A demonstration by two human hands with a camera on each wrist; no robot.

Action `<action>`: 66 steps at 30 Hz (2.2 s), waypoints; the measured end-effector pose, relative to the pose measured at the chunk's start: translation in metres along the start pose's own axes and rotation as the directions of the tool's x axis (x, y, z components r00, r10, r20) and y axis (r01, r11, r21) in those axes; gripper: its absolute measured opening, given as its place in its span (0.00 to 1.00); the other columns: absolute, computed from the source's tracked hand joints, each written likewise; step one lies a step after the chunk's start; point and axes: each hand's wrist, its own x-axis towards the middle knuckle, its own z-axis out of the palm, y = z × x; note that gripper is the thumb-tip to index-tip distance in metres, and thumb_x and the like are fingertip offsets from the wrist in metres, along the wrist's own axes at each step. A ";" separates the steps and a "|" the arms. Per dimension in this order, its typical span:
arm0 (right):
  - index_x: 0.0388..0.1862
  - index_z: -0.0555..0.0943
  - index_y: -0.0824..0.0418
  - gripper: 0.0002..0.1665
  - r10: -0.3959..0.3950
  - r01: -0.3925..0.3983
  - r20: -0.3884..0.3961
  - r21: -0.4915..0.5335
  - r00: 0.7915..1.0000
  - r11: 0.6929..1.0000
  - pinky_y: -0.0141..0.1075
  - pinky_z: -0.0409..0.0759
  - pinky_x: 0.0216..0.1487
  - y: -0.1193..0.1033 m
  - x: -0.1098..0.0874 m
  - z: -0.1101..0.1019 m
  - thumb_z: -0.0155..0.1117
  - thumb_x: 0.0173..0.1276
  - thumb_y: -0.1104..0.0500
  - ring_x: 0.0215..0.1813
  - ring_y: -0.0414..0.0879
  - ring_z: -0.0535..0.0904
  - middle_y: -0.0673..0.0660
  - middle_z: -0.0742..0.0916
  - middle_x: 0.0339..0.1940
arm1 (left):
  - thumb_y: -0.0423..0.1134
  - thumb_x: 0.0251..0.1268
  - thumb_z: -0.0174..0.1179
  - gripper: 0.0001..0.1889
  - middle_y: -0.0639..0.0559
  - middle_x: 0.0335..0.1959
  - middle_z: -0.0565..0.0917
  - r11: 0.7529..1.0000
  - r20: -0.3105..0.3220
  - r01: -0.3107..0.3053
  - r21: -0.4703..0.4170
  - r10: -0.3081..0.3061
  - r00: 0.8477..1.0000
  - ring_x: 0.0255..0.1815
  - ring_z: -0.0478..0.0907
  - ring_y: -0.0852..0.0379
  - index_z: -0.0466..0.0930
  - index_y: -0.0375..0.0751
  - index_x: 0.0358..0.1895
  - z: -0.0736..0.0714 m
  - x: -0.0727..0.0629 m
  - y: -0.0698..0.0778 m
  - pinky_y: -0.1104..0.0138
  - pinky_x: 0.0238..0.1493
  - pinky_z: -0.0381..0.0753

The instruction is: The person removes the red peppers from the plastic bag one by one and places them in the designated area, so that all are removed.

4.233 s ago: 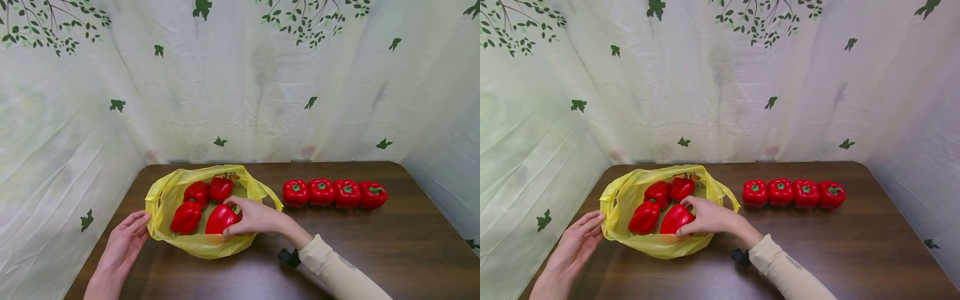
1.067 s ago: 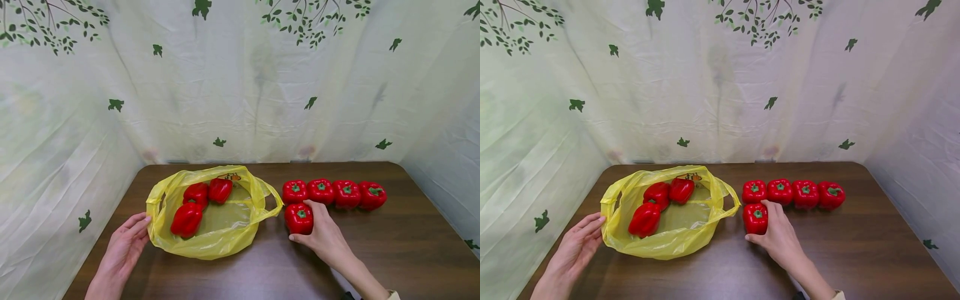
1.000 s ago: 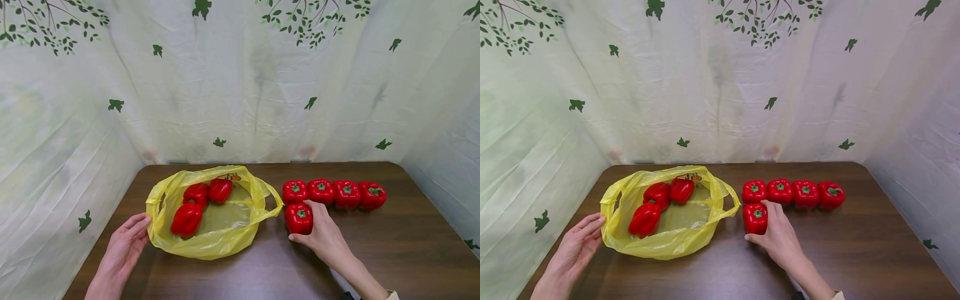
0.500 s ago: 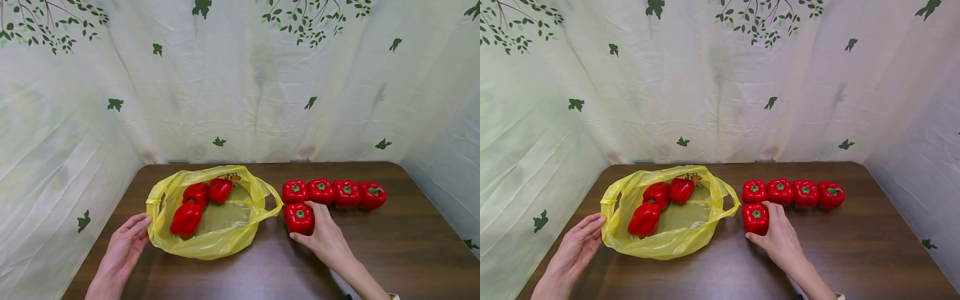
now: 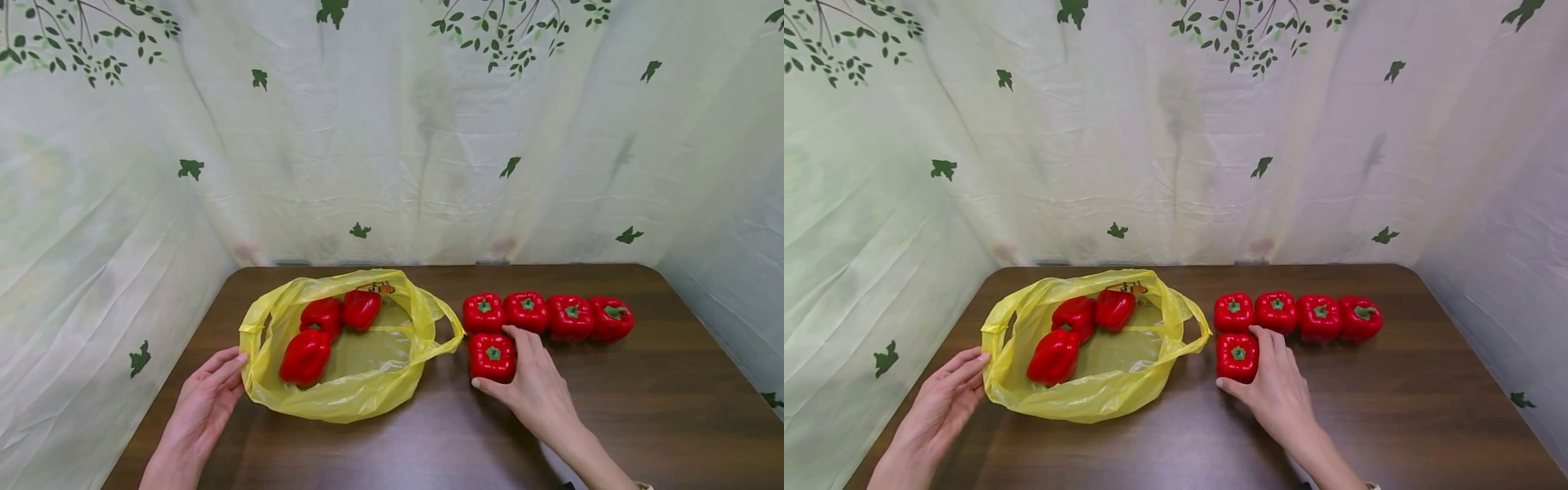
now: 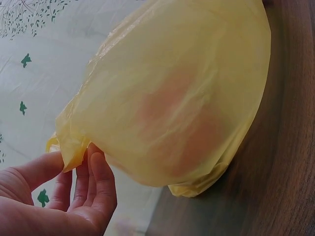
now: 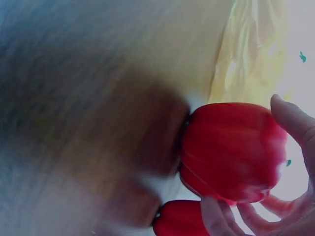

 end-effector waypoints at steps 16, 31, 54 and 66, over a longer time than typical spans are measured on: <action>0.62 0.73 0.55 0.41 -0.298 0.309 -0.104 0.109 0.949 0.945 0.47 0.79 0.52 -0.042 0.004 -0.012 0.82 0.50 0.52 0.60 0.46 0.68 0.49 0.77 0.59 | 0.28 0.72 0.55 0.08 0.50 0.45 0.83 1.000 0.004 -0.001 0.006 0.001 1.000 0.46 0.83 0.55 0.84 0.40 0.44 0.003 0.001 0.000 0.64 0.49 0.81; 0.63 0.74 0.52 0.30 -0.511 0.466 0.067 0.323 0.857 0.824 0.41 0.70 0.65 -0.101 0.022 0.021 0.73 0.63 0.53 0.66 0.39 0.67 0.46 0.75 0.63 | 0.28 0.73 0.54 0.09 0.49 0.43 0.84 1.000 0.013 -0.015 0.014 0.015 1.000 0.44 0.83 0.54 0.84 0.40 0.43 0.004 0.000 -0.001 0.64 0.48 0.82; 0.69 0.70 0.52 0.32 -0.527 0.375 0.377 0.407 0.761 0.833 0.37 0.67 0.67 -0.167 0.067 0.086 0.65 0.69 0.45 0.68 0.39 0.67 0.45 0.75 0.65 | 0.27 0.74 0.53 0.09 0.48 0.43 0.84 1.000 0.032 -0.024 0.018 0.023 0.999 0.44 0.83 0.54 0.84 0.39 0.44 0.006 0.000 -0.001 0.65 0.48 0.82; 0.69 0.70 0.51 0.34 -0.487 0.333 0.438 0.383 0.756 0.862 0.34 0.66 0.67 -0.180 0.077 0.116 0.69 0.66 0.48 0.68 0.38 0.68 0.45 0.76 0.65 | 0.28 0.74 0.53 0.10 0.48 0.42 0.84 0.999 0.028 -0.023 0.024 0.022 0.999 0.44 0.83 0.54 0.84 0.39 0.43 0.005 -0.001 -0.001 0.64 0.47 0.82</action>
